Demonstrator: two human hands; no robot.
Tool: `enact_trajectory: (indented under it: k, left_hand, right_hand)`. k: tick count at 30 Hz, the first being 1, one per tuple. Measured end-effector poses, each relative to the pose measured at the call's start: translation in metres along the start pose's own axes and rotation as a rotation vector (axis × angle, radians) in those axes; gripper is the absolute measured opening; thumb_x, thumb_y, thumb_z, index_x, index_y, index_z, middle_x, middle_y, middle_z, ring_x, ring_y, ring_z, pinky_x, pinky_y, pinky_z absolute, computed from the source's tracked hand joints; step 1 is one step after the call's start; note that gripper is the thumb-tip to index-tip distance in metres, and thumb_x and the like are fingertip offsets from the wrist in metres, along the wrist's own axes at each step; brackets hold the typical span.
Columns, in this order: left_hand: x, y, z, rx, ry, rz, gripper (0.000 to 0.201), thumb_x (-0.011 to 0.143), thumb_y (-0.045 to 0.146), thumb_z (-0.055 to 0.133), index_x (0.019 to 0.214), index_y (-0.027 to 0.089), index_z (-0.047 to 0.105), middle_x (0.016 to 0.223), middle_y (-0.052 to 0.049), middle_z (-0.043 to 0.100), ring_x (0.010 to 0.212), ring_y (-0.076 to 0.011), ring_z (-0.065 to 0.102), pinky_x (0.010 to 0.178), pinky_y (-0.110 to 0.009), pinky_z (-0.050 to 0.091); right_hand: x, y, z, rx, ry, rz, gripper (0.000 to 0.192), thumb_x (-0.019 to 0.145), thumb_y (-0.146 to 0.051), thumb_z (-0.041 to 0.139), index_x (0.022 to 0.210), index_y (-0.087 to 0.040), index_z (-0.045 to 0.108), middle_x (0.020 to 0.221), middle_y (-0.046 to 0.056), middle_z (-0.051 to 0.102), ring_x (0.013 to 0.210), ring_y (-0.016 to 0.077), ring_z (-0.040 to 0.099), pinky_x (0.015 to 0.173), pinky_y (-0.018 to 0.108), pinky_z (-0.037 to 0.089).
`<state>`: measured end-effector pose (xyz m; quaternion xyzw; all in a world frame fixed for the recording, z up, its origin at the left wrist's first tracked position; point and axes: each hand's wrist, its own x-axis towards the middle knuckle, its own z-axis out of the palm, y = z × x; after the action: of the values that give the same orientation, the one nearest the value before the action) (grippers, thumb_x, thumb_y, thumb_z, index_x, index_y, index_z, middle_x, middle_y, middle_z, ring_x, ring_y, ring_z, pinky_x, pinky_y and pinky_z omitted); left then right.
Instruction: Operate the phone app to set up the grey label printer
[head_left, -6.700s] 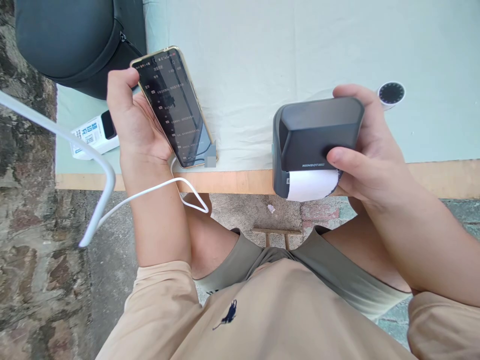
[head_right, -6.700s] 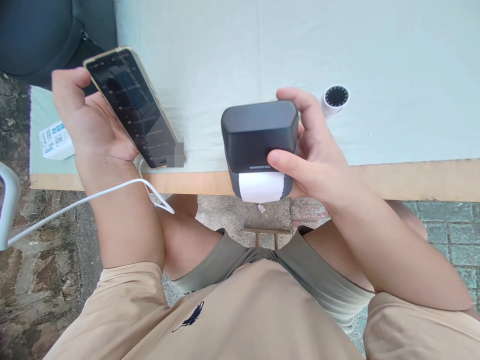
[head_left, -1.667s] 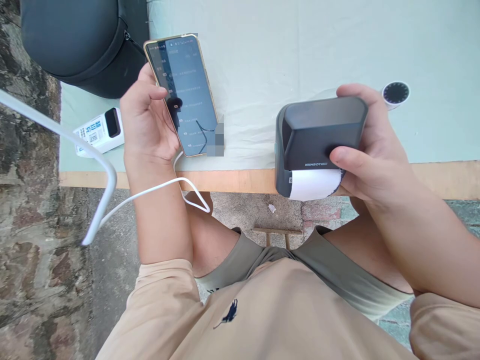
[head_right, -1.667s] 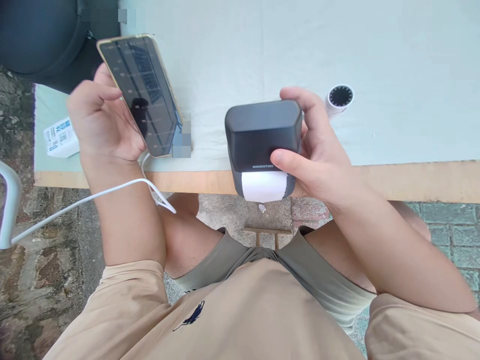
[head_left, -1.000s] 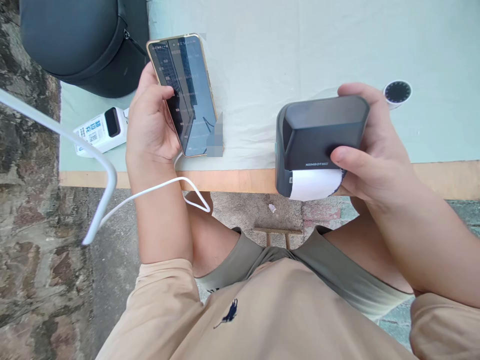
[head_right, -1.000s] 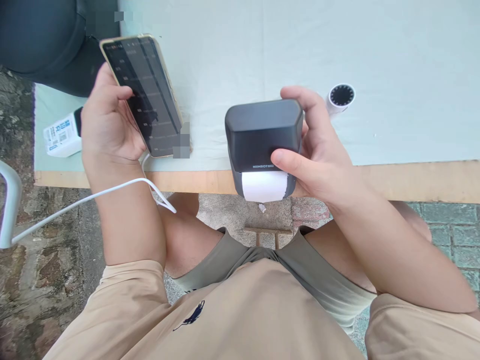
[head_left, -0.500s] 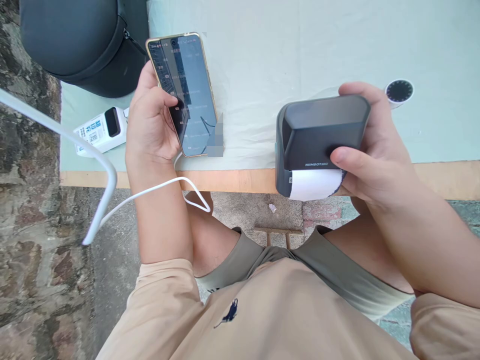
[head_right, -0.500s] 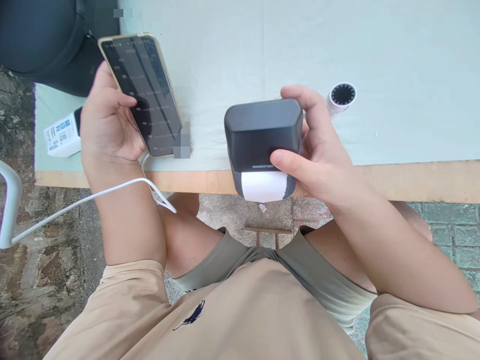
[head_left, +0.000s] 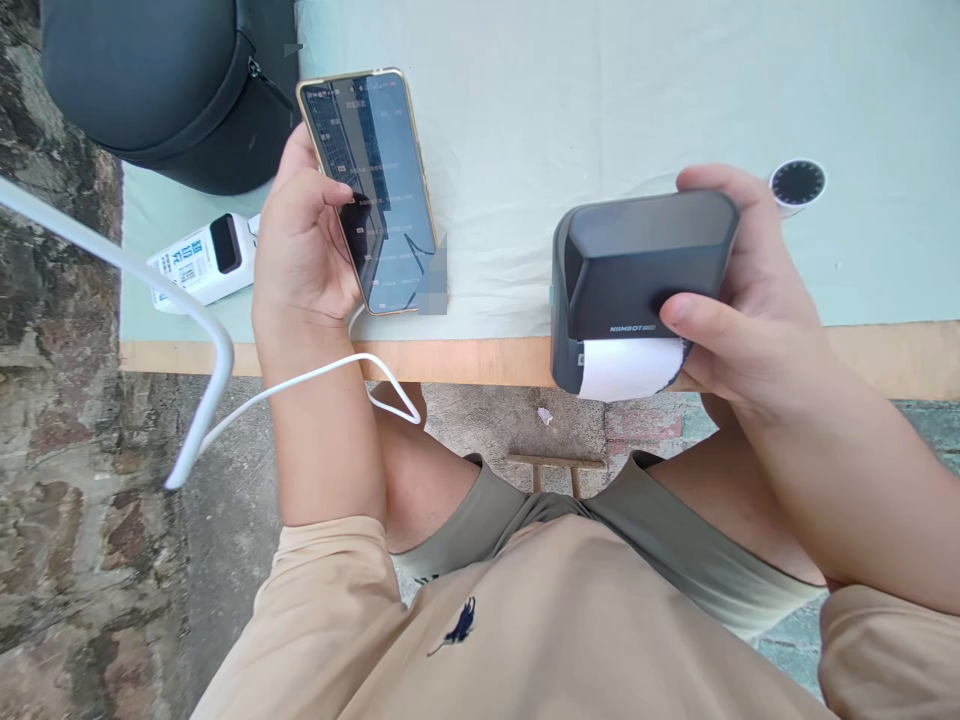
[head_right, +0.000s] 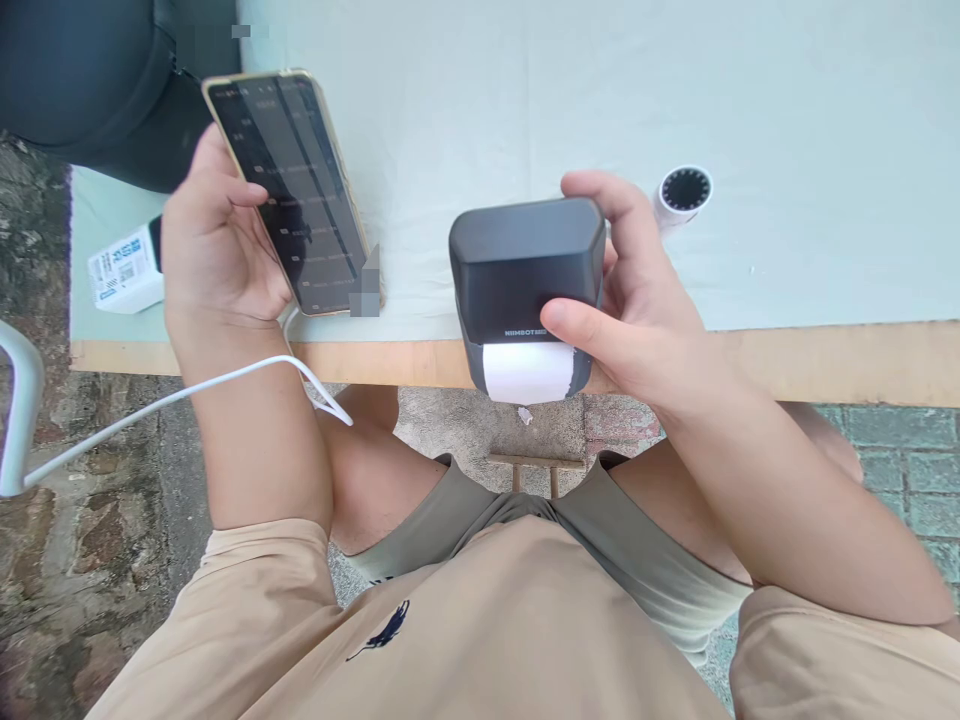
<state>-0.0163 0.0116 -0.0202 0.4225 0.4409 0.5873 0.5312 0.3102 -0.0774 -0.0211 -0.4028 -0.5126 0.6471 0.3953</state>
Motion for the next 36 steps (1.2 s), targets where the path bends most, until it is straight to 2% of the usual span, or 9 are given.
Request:
enact_trajectory:
  k: [5,8,16,18,20,23,25,32,36]
  left_hand:
    - [-0.0035,0.0034,0.002,0.063,0.002,-0.008,0.056,0.056,0.007,0.057,0.1,0.035,0.078,0.11,0.0,0.077,0.116,-0.0292,0.072,0.112,-0.049,0.062]
    - [-0.0031,0.0034,0.0015,0.103,0.013,-0.005,0.058,0.054,0.009,0.058,0.099,0.039,0.078,0.107,0.001,0.078,0.117,-0.0319,0.07,0.11,-0.052,0.064]
    - [-0.0018,0.002,0.0014,0.072,0.02,0.001,0.06,0.051,0.007,0.056,0.1,0.035,0.077,0.104,0.001,0.078,0.107,-0.0265,0.071,0.1,-0.044,0.066]
    - [-0.0017,0.0009,0.0025,0.041,0.016,-0.002,0.055,0.056,0.007,0.055,0.1,0.032,0.076,0.106,0.001,0.077,0.107,-0.0244,0.072,0.102,-0.043,0.066]
    - [-0.0007,-0.001,0.0025,0.012,0.031,-0.004,0.039,0.07,0.011,0.058,0.101,0.029,0.075,0.108,-0.001,0.076,0.112,-0.0241,0.072,0.107,-0.043,0.066]
    - [0.002,-0.0042,0.0001,0.002,0.077,0.014,0.015,0.091,0.028,0.064,0.1,0.031,0.075,0.108,-0.003,0.076,0.12,-0.0254,0.072,0.112,-0.045,0.065]
    - [0.0033,-0.0055,-0.0021,0.007,0.088,0.021,0.012,0.097,0.032,0.064,0.098,0.031,0.076,0.109,-0.003,0.076,0.121,-0.0249,0.071,0.115,-0.045,0.064]
    - [0.0018,-0.0059,-0.0026,0.019,0.107,-0.005,0.009,0.097,0.04,0.068,0.094,0.036,0.075,0.112,0.001,0.079,0.13,-0.0258,0.068,0.11,-0.041,0.067]
    - [0.0017,-0.0048,-0.0021,0.017,0.093,-0.005,0.009,0.097,0.038,0.068,0.093,0.035,0.076,0.112,0.0,0.079,0.124,-0.0263,0.07,0.112,-0.041,0.065]
  right_hand:
    - [0.0001,-0.0003,-0.0001,-0.003,-0.004,0.022,0.074,0.086,-0.061,0.086,0.144,-0.054,0.04,0.131,-0.002,0.063,0.098,0.0143,0.073,0.069,0.032,0.067]
    - [0.0005,-0.0006,0.0007,-0.013,0.01,0.012,0.076,0.084,-0.063,0.087,0.143,-0.052,0.04,0.128,-0.002,0.062,0.097,0.0119,0.072,0.074,0.032,0.069]
    - [0.0007,-0.0015,0.0006,0.001,0.007,0.004,0.074,0.084,-0.062,0.088,0.142,-0.052,0.042,0.124,-0.004,0.062,0.095,0.0093,0.071,0.075,0.028,0.069]
    - [0.0007,-0.0017,0.0013,0.018,0.017,0.007,0.073,0.083,-0.061,0.088,0.14,-0.052,0.044,0.121,-0.004,0.061,0.095,0.0091,0.07,0.074,0.027,0.068]
    - [0.0006,-0.0017,0.0023,0.028,0.017,0.013,0.073,0.084,-0.059,0.088,0.14,-0.052,0.043,0.122,-0.004,0.061,0.094,0.01,0.069,0.07,0.027,0.067]
    - [0.0002,-0.0016,0.0033,0.015,0.021,0.008,0.074,0.085,-0.059,0.087,0.142,-0.051,0.042,0.124,-0.002,0.062,0.098,0.0126,0.071,0.066,0.025,0.064]
    - [0.0001,-0.0013,0.0033,-0.003,0.043,0.005,0.075,0.084,-0.06,0.087,0.143,-0.049,0.042,0.126,-0.001,0.062,0.103,0.0142,0.072,0.067,0.026,0.066]
    - [0.001,0.0013,0.0018,-0.05,0.041,-0.019,0.078,0.083,-0.066,0.086,0.144,-0.05,0.04,0.125,-0.001,0.063,0.104,0.0142,0.075,0.071,0.026,0.068]
    - [0.0014,0.0009,0.0034,-0.036,0.059,-0.024,0.079,0.083,-0.066,0.087,0.144,-0.047,0.04,0.122,-0.001,0.063,0.1,0.0116,0.075,0.077,0.026,0.07]
